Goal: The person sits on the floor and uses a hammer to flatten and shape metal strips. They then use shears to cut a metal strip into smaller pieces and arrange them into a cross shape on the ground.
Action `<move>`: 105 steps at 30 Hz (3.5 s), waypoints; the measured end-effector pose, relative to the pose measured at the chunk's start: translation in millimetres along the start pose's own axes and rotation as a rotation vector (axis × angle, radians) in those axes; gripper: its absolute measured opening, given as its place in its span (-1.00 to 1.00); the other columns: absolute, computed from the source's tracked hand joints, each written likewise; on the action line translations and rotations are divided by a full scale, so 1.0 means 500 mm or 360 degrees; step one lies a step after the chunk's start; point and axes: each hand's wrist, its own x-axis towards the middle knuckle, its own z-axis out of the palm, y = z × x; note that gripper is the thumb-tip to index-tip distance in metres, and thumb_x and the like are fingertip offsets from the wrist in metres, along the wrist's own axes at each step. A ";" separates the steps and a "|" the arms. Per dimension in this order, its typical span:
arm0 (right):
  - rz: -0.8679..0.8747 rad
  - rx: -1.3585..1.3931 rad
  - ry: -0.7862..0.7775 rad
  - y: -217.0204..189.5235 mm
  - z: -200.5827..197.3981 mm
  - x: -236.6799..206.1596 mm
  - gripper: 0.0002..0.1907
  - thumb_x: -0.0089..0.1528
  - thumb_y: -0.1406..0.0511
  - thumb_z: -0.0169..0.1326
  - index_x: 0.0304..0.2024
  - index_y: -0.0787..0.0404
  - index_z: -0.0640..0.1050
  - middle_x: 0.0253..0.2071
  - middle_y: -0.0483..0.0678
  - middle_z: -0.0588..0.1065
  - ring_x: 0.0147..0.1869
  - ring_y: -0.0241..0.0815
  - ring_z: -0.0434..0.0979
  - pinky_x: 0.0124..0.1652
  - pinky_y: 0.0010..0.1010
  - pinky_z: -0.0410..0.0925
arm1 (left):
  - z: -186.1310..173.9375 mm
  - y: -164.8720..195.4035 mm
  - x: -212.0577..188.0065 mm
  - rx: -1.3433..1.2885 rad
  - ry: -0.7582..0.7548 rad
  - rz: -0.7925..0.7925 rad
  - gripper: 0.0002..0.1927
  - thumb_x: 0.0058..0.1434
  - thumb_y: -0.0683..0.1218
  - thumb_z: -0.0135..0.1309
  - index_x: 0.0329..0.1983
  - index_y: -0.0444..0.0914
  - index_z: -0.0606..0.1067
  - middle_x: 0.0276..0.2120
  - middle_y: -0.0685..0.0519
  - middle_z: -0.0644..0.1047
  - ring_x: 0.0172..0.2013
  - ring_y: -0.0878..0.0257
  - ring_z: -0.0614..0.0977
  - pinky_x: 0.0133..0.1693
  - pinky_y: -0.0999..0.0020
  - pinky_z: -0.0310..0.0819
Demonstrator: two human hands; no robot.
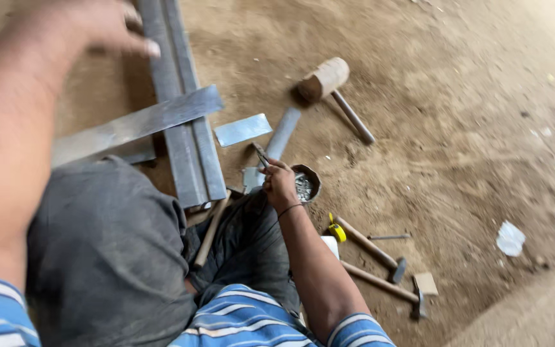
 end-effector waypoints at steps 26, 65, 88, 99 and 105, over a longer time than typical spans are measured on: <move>0.0066 -0.0306 0.0497 0.030 -0.417 -0.318 -0.43 0.28 0.47 -0.03 0.36 0.16 0.43 -0.07 -0.02 0.62 -0.33 -0.34 0.47 -0.37 -0.56 0.33 | 0.227 0.166 0.093 0.0423 -0.0868 0.0436 -0.02 0.05 0.50 0.20 0.52 0.17 0.25 0.36 0.01 0.45 0.36 0.03 0.45 0.35 0.07 0.35; -0.0150 -0.2930 0.1297 0.109 -0.485 -0.266 -0.09 0.10 -0.08 0.16 0.43 0.02 0.21 0.45 0.14 0.17 0.48 0.20 0.15 0.25 0.16 0.10 | 0.724 0.417 0.508 0.0032 -0.0523 0.0022 -0.19 0.23 0.01 0.20 0.51 -0.20 0.18 0.20 -0.19 0.43 0.19 -0.14 0.47 0.10 -0.23 0.38; -0.0558 -0.1950 0.1825 0.078 -0.469 -0.275 -0.56 0.30 0.10 0.16 0.17 0.12 0.54 0.10 0.09 0.54 0.12 0.09 0.52 0.12 -0.17 0.36 | 0.498 0.243 0.263 -0.1386 -0.0977 0.0625 -0.53 0.24 0.18 0.08 0.06 -0.19 0.58 -0.19 0.10 0.69 -0.21 0.33 0.60 -0.13 0.28 0.48; -0.0080 -0.2628 -0.0080 0.193 -0.036 -0.026 -0.63 0.26 0.15 0.10 0.09 0.11 0.48 -0.25 0.24 0.59 -0.16 0.31 0.59 -0.17 0.05 0.43 | 0.561 0.016 0.006 -0.0368 -0.0819 -0.0350 -0.27 0.03 0.49 0.20 -0.06 -0.17 0.63 -0.05 -0.09 0.65 0.02 -0.02 0.66 0.03 0.00 0.51; -0.0251 -0.2438 -0.0272 0.278 -0.066 0.001 -0.47 0.18 0.07 0.27 -0.04 0.33 0.45 -0.18 0.33 0.56 -0.07 0.34 0.57 -0.12 0.05 0.43 | 0.566 0.009 0.000 -0.0683 -0.0614 -0.0366 -0.30 -0.07 0.45 0.27 -0.10 -0.13 0.61 -0.10 -0.12 0.65 -0.03 -0.07 0.65 -0.05 -0.01 0.50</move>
